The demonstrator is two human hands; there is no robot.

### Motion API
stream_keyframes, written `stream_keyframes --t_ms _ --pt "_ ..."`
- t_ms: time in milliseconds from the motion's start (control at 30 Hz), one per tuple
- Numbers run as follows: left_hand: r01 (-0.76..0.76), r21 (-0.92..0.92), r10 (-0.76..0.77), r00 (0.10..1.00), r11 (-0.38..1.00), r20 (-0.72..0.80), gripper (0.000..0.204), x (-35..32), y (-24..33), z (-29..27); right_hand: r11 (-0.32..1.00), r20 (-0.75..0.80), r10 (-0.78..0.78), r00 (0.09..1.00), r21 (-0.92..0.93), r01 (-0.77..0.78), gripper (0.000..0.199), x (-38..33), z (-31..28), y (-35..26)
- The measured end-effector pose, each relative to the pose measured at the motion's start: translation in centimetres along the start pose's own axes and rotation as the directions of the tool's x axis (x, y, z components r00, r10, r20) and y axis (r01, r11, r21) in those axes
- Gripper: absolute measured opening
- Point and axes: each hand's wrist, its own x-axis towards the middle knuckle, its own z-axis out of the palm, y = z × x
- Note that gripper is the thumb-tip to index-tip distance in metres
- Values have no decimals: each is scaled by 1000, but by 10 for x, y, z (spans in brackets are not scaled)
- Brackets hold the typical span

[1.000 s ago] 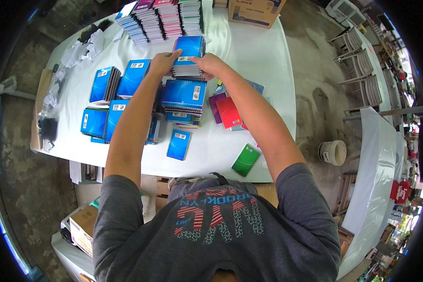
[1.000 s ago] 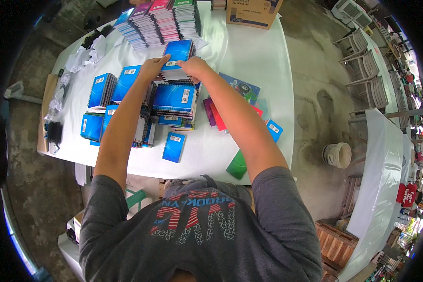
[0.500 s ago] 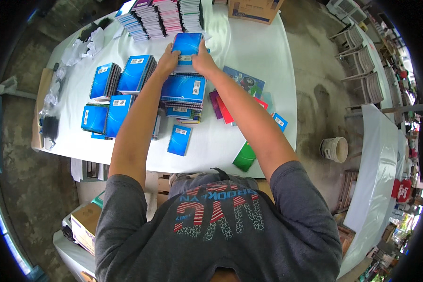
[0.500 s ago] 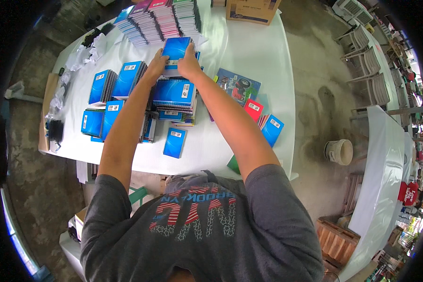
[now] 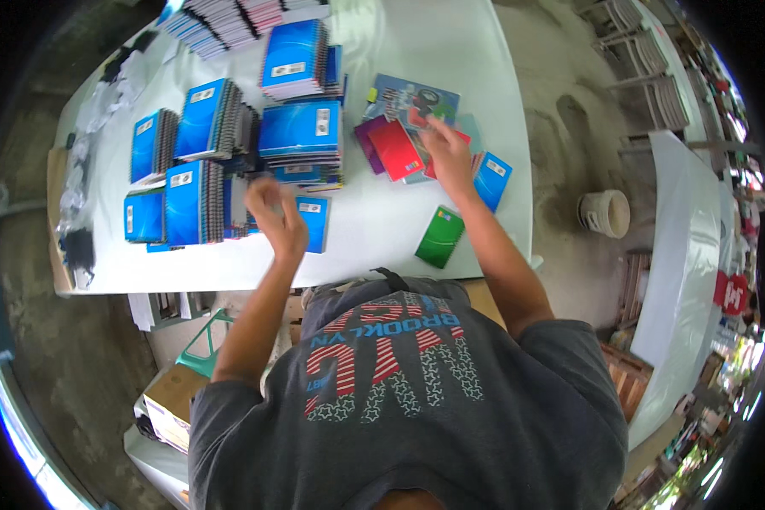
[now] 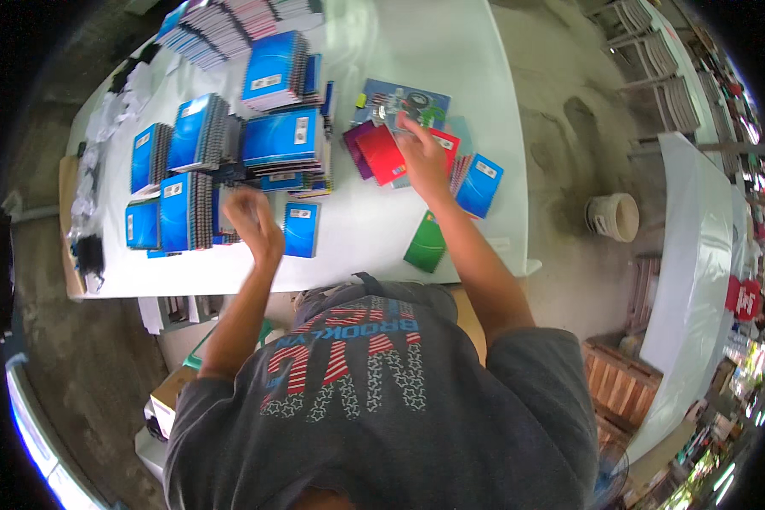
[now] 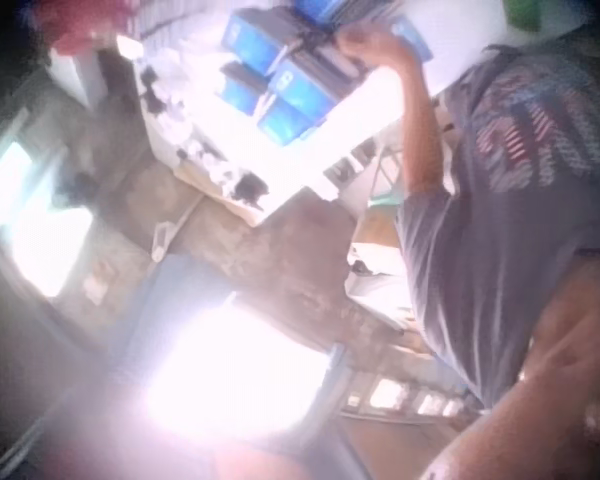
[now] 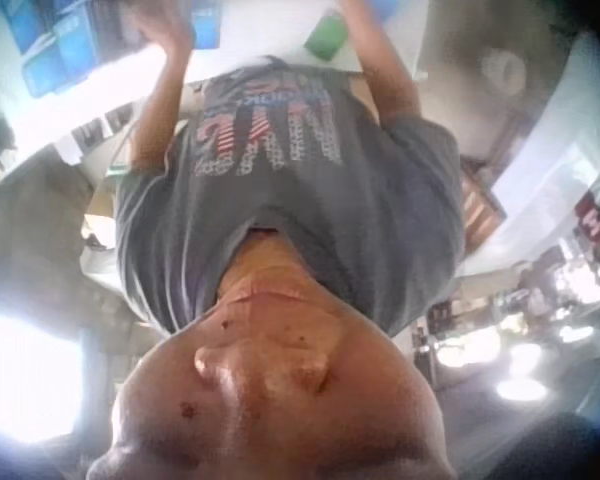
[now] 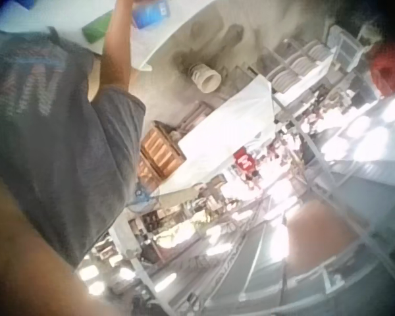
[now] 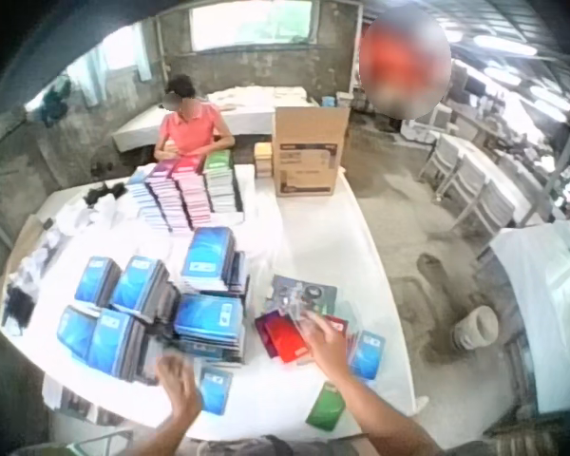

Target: The person sorts various spiral-bound and paper notebooks by color and size, gathering them into stacks and aligning the stacks by hand on a table.

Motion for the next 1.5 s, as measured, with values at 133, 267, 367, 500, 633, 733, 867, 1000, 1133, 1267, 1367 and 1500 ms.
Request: stream_keyframes --t_ms 133,267,367,500,633,733,867,1000,1133,1267,1367,1500 --pt "314 474 -460 857 823 232 54 -96 -116 11 845 -386 225 895 -380 -376 59 -95 -41 111" --pt "291 729 -547 826 619 135 73 -112 -128 30 531 -495 372 786 -581 -617 72 -147 -20 148" --pt "305 741 -678 685 599 267 83 -99 -113 46 575 -439 425 792 -545 -610 72 -159 -11 149" --pt "447 365 -557 443 817 703 50 -105 -105 65 779 -90 403 911 -489 -393 58 -148 -14 168" --pt "677 57 -349 303 733 887 45 -123 -45 94 798 215 525 823 211 -564 38 -148 -8 160" --pt "807 129 -413 151 576 898 44 -128 -53 103 716 419 458 784 349 -605 28 -141 -6 128" --pt "816 -48 -372 314 576 873 48 -121 -60 102 972 -176 2 984 -232 -44 29 -116 -36 141" --pt "446 121 -396 602 887 694 60 -118 -67 87 897 -715 94 693 -241 -371 52 -50 -107 189" --pt "21 336 -284 585 942 759 62 -105 -55 100 815 -727 302 617 -139 -563 61 -23 -188 245" --pt "112 387 -371 610 915 701 51 -129 -66 63 851 -40 523 851 70 -520 57 -11 -132 183" --pt "132 381 -392 514 915 763 49 -139 -62 65 819 41 549 835 172 -547 50 -11 -123 162" --pt "97 357 -355 506 929 786 47 -133 -53 74 707 -11 699 715 158 -689 50 -12 -134 166"
